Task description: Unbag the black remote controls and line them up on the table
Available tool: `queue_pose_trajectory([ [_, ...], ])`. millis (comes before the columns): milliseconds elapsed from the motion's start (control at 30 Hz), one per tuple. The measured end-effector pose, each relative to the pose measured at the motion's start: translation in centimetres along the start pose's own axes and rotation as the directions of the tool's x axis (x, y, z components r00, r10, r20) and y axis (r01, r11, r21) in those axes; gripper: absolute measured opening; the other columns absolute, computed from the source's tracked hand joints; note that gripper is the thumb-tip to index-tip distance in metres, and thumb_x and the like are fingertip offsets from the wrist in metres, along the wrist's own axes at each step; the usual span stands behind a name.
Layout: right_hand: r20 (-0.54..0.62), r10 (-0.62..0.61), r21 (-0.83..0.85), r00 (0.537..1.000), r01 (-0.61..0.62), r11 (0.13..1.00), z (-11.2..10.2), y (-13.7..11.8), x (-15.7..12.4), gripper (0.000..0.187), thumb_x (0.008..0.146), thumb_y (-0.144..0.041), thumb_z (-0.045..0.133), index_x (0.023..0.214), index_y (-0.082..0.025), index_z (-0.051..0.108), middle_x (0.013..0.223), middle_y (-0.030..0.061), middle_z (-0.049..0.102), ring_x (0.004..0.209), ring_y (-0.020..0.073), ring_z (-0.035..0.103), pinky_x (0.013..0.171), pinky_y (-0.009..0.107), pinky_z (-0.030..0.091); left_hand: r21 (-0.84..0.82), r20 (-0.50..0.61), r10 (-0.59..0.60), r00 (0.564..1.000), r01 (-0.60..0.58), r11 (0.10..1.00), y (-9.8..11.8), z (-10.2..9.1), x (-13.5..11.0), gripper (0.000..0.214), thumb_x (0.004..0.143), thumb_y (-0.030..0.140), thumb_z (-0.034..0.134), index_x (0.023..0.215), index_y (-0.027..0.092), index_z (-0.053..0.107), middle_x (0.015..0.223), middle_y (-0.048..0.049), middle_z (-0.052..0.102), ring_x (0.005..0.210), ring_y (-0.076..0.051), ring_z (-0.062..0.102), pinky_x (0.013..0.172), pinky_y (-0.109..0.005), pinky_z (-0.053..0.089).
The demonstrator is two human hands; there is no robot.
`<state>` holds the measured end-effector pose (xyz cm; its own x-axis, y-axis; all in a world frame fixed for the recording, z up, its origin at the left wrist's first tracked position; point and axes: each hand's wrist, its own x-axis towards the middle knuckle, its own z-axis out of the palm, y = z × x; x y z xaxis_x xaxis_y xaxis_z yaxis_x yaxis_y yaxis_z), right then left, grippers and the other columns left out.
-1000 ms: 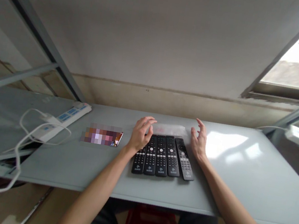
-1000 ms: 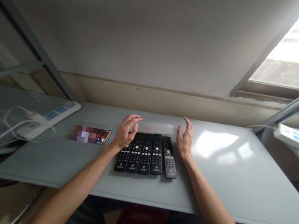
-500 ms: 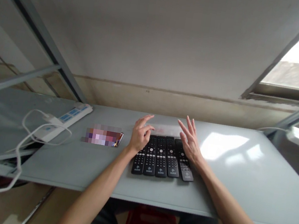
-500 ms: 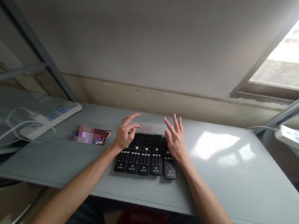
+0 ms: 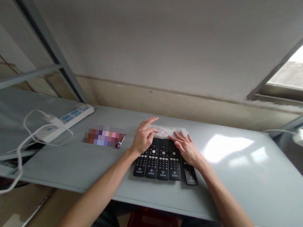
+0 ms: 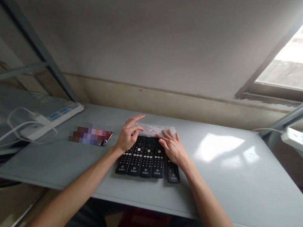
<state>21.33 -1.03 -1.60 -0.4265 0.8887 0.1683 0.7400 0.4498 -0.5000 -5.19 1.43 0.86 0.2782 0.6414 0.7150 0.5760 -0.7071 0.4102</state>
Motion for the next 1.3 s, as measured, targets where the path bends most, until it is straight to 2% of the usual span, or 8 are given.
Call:
queue_pose_trajectory([
  [133, -0.009, 0.003, 0.015, 1.000, -0.003, 1.000, -0.1, -0.2, 0.0, 0.063, 0.112, -0.059, 0.022, 0.156, -0.029, 0.056, 0.164, 0.0077, 0.048, 0.160, 0.0322, 0.030, 0.129, 0.069, 0.017, -0.007, 0.019, 0.002, 1.000, -0.002, 1.000, 0.0, 0.1, 0.0, 0.032, 0.089, 0.005, 0.046, 0.086, 0.021, 0.074, 0.148, -0.0074, 0.063, 0.142, -0.023, 0.055, 0.119, -0.054, 0.047],
  [367, -0.122, -0.020, 0.031, 0.992, 0.024, 0.999, -0.1, -0.1, 0.1, 0.057, 0.112, -0.055, 0.030, 0.159, -0.032, 0.051, 0.162, 0.0047, 0.052, 0.161, 0.0300, 0.029, 0.130, 0.068, 0.017, -0.027, 0.009, -0.008, 1.000, 0.008, 1.000, 0.0, 0.0, 0.0, 0.033, 0.089, 0.004, 0.045, 0.089, 0.021, 0.073, 0.150, -0.0065, 0.062, 0.143, -0.023, 0.053, 0.121, -0.055, 0.045],
  [600, -0.273, -0.011, 0.072, 0.962, 0.032, 0.997, -1.3, -0.6, 0.1, 0.059, 0.112, -0.057, 0.023, 0.163, -0.033, 0.044, 0.164, 0.0020, 0.049, 0.162, 0.0256, 0.026, 0.131, 0.063, 0.019, -0.083, -0.021, -0.011, 1.000, 0.009, 0.996, 0.2, -0.1, 0.2, 0.037, 0.105, 0.014, 0.037, 0.127, 0.021, 0.065, 0.149, -0.0101, 0.062, 0.142, -0.023, 0.055, 0.121, -0.052, 0.045],
  [733, -0.384, 0.001, 0.111, 0.923, 0.044, 0.993, -1.9, -1.3, 0.0, 0.059, 0.112, -0.057, 0.023, 0.158, -0.034, 0.052, 0.158, -0.0001, 0.057, 0.160, 0.0253, 0.033, 0.129, 0.061, 0.027, -0.080, -0.038, -0.021, 0.999, 0.018, 0.997, 0.1, 0.1, 0.2, 0.038, 0.108, 0.021, 0.035, 0.141, 0.022, 0.055, 0.149, -0.0119, 0.061, 0.142, -0.024, 0.055, 0.122, -0.052, 0.045],
  [900, -0.505, 0.049, 0.178, 0.862, 0.049, 0.983, -2.5, -2.1, -0.2, 0.060, 0.112, -0.058, 0.023, 0.141, -0.032, 0.069, 0.140, 0.0030, 0.073, 0.151, 0.0266, 0.048, 0.122, 0.059, 0.038, -0.047, -0.078, -0.048, 0.996, 0.044, 0.998, -0.3, 0.5, -0.1, 0.048, 0.104, 0.017, 0.041, 0.151, 0.022, 0.044, 0.145, -0.0136, 0.060, 0.139, -0.025, 0.056, 0.121, -0.049, 0.046],
  [1033, -0.613, 0.139, 0.262, 0.778, 0.035, 0.965, -2.8, -2.5, -0.4, 0.061, 0.111, -0.058, 0.027, 0.128, -0.029, 0.078, 0.129, 0.0077, 0.078, 0.137, 0.0289, 0.062, 0.114, 0.055, 0.046, -0.054, -0.084, -0.070, 0.994, 0.065, 0.996, -0.6, 0.8, -0.3, 0.052, 0.102, 0.015, 0.044, 0.153, 0.022, 0.039, 0.139, -0.0140, 0.062, 0.134, -0.025, 0.059, 0.116, -0.047, 0.050],
  [1167, -0.665, 0.278, 0.390, 0.693, 0.006, 0.921, -3.2, -2.8, -0.5, 0.063, 0.111, -0.058, 0.028, 0.120, -0.026, 0.081, 0.130, 0.0100, 0.076, 0.127, 0.0291, 0.067, 0.113, 0.053, 0.046, -0.080, -0.076, -0.058, 0.995, 0.052, 0.995, -0.7, 0.9, -0.3, 0.048, 0.106, 0.023, 0.048, 0.152, 0.023, 0.038, 0.138, -0.0147, 0.062, 0.132, -0.025, 0.060, 0.114, -0.046, 0.051],
  [1300, -0.639, 0.334, 0.503, 0.693, 0.048, 0.863, -3.5, -3.1, -0.6, 0.059, 0.110, -0.056, 0.032, 0.120, -0.026, 0.081, 0.128, 0.0080, 0.078, 0.126, 0.0287, 0.068, 0.117, 0.054, 0.043, -0.101, -0.052, -0.079, 0.995, 0.074, 0.992, -0.1, 0.5, 0.0, 0.041, 0.108, 0.033, 0.051, 0.147, 0.023, 0.044, 0.137, -0.0136, 0.063, 0.131, -0.025, 0.061, 0.114, -0.046, 0.050],
])
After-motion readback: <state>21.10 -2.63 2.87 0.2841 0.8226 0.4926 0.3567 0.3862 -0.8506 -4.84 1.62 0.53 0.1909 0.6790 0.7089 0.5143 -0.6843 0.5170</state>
